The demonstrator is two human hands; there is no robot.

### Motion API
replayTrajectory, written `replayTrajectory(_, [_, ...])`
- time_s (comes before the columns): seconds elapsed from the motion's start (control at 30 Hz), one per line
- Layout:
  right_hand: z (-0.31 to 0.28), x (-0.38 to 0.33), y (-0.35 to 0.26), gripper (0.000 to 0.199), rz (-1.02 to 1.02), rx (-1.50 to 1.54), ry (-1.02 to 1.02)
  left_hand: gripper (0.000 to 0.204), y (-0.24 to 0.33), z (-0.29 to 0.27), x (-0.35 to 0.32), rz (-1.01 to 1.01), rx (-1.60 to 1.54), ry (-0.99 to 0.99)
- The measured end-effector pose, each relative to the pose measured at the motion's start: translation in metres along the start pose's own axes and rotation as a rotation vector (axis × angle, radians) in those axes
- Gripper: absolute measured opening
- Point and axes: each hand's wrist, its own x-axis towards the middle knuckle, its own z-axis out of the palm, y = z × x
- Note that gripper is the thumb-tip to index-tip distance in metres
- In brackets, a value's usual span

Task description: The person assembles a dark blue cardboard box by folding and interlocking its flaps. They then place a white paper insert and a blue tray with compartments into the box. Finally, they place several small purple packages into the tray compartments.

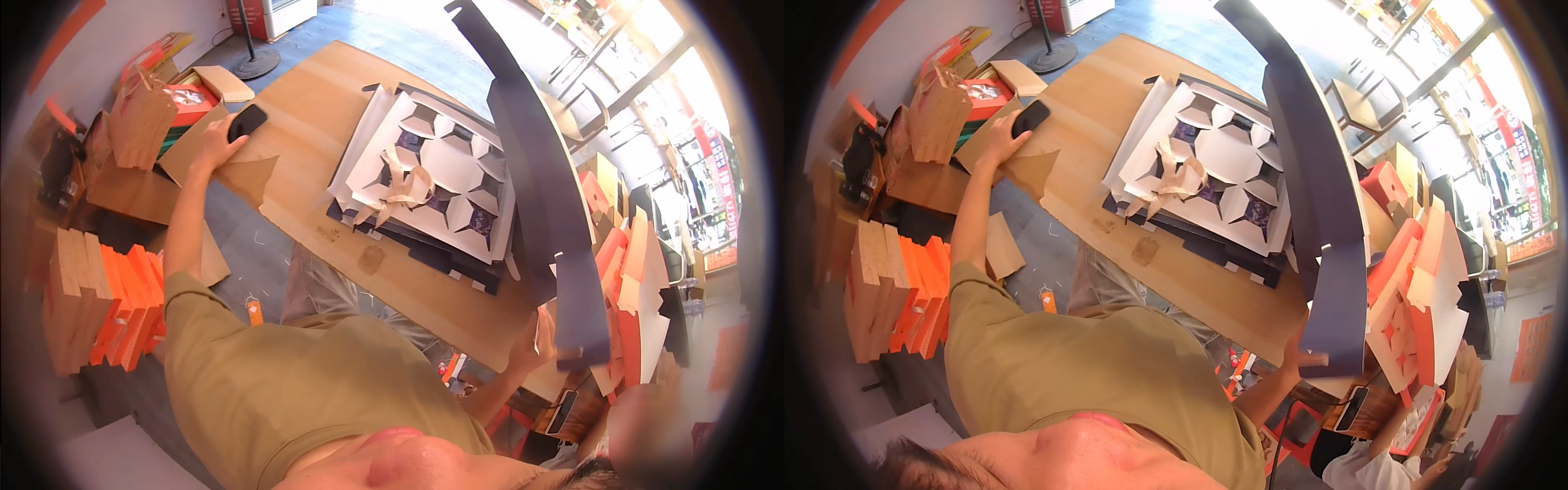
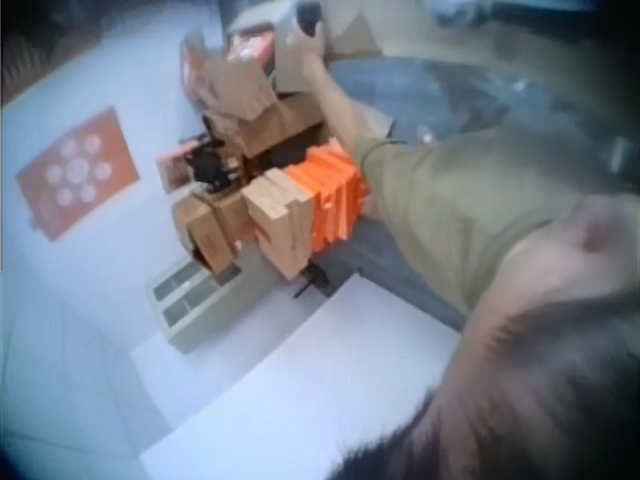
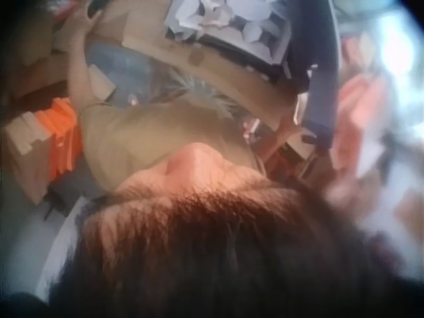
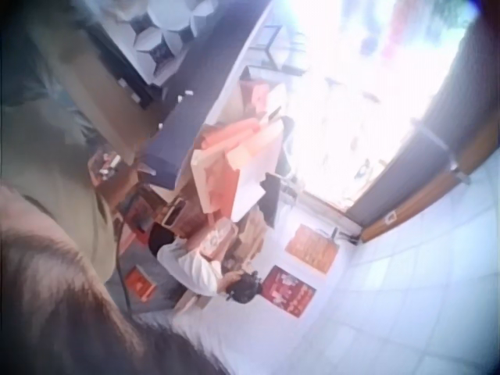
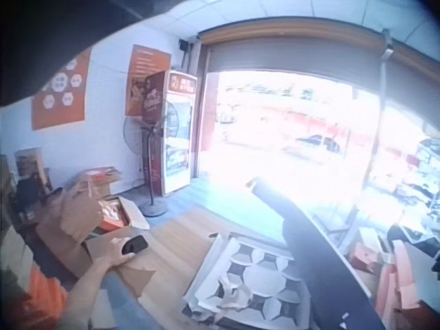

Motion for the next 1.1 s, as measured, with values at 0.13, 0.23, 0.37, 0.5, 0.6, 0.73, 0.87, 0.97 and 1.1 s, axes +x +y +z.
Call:
replayTrajectory(0.13, [-0.006, 0.011, -0.005, 0.019, -0.067, -0.005, 0.002, 0.07, -0.025, -0.008, -0.029, -0.029, 0.048, 0.003])
replayTrajectory(0.23, [-0.008, 0.012, 0.001, 0.019, -0.048, -0.01, -0.021, 0.065, -0.015, -0.011, -0.033, 0.021, 0.178, 0.04])
replayTrajectory(0.37, [-0.007, 0.014, -0.007, 0.018, -0.012, -0.009, -0.004, 0.058, 0.077, -0.035, -0.017, 0.086, 0.046, 0.18])
replayTrajectory(0.5, [-0.002, 0.008, -0.007, 0.018, -0.031, 0.025, 0.025, 0.058, 0.247, -0.058, -0.021, 0.208, -0.436, -0.166])
replayTrajectory(0.6, [-0.001, 0.004, -0.005, 0.018, -0.035, 0.03, 0.033, 0.063, 0.34, -0.042, -0.025, 0.417, -0.241, -0.221])
replayTrajectory(0.73, [-0.002, 0.001, 0.003, 0.018, -0.014, 0.017, 0.041, 0.066, 0.38, -0.004, -0.01, 0.406, -0.094, -0.481])
replayTrajectory(0.87, [-0.01, -0.005, 0.008, 0.019, -0.022, 0.079, 0.059, 0.046, 0.365, 0.029, -0.009, 0.413, -0.312, -0.372])
replayTrajectory(0.97, [-0.009, -0.008, 0.007, 0.02, 0.0, 0.1, 0.056, 0.031, 0.352, 0.026, 0.001, 0.351, -0.532, -0.309])
replayTrajectory(1.1, [-0.009, -0.009, 0.011, 0.02, -0.047, 0.053, 0.049, 0.019, 0.325, 0.015, 0.032, 0.083, -0.967, -0.297])
